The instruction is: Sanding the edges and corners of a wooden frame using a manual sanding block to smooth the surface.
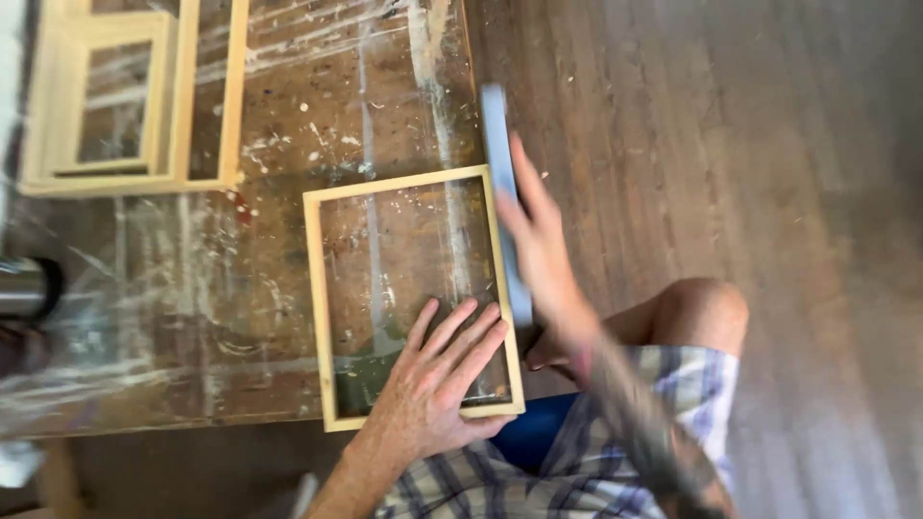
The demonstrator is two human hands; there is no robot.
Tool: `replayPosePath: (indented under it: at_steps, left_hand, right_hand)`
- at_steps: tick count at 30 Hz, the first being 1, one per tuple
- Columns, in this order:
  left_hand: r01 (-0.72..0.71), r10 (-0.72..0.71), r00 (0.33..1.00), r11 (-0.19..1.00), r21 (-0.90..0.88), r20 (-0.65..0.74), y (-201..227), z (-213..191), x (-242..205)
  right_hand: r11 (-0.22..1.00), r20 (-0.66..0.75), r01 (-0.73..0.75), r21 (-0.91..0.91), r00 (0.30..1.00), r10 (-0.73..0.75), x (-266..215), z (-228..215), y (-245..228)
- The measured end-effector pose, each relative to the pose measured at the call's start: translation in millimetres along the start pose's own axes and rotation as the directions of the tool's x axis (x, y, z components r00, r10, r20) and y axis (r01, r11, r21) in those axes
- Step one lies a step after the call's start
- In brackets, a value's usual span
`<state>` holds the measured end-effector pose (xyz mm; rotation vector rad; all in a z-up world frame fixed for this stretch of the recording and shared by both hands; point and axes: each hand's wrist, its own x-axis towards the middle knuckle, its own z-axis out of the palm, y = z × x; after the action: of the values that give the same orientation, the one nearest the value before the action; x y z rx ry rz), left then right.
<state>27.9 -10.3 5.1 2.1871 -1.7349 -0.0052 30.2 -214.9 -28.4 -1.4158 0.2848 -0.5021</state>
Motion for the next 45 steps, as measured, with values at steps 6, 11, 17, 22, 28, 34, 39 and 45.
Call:
replayPosePath:
  at_steps: [6, 11, 17, 22, 28, 34, 39, 45]
  left_hand:
    - [0.02, -0.021, 1.0, 0.998, -0.053, -0.018, -7, 8, -8]
    - [0.037, -0.037, 0.999, 0.999, 0.012, 0.033, -9, 18, -15]
    - [0.032, -0.032, 0.999, 0.999, 0.011, 0.013, -10, 18, -15]
    - [0.038, -0.042, 0.998, 0.993, -0.11, -0.035, -9, 7, -11]
    - [0.029, -0.029, 1.0, 0.998, -0.056, 0.002, -8, 10, -11]
    - [0.035, -0.034, 0.999, 0.998, -0.054, 0.011, -8, 12, -11]
    - [0.034, -0.034, 0.999, 0.995, -0.097, -0.006, -10, 5, -7]
    - [0.027, -0.027, 1.0, 0.999, -0.039, 0.003, -6, 5, -12]
  right_hand:
    - [0.946, -0.051, -0.312, -0.086, 0.95, 0.308, -149, -4, -2]
    - [0.949, -0.024, -0.073, -0.307, 0.997, 0.069, -11, 3, 1]
    - [0.954, -0.062, -0.084, -0.286, 0.996, 0.07, -24, 13, -18]
    - [0.914, -0.139, -0.404, 0.036, 0.904, 0.405, -159, 3, -14]
    - [0.99, -0.063, 0.001, -0.143, 0.998, -0.01, 29, -6, 29]
    - [0.952, -0.044, -0.16, -0.262, 0.987, 0.154, -55, 12, -23]
    - [0.903, -0.135, -0.424, -0.076, 0.901, 0.412, -141, 4, -14]
    - [0.995, -0.059, -0.021, -0.097, 0.998, 0.015, 28, 1, 32]
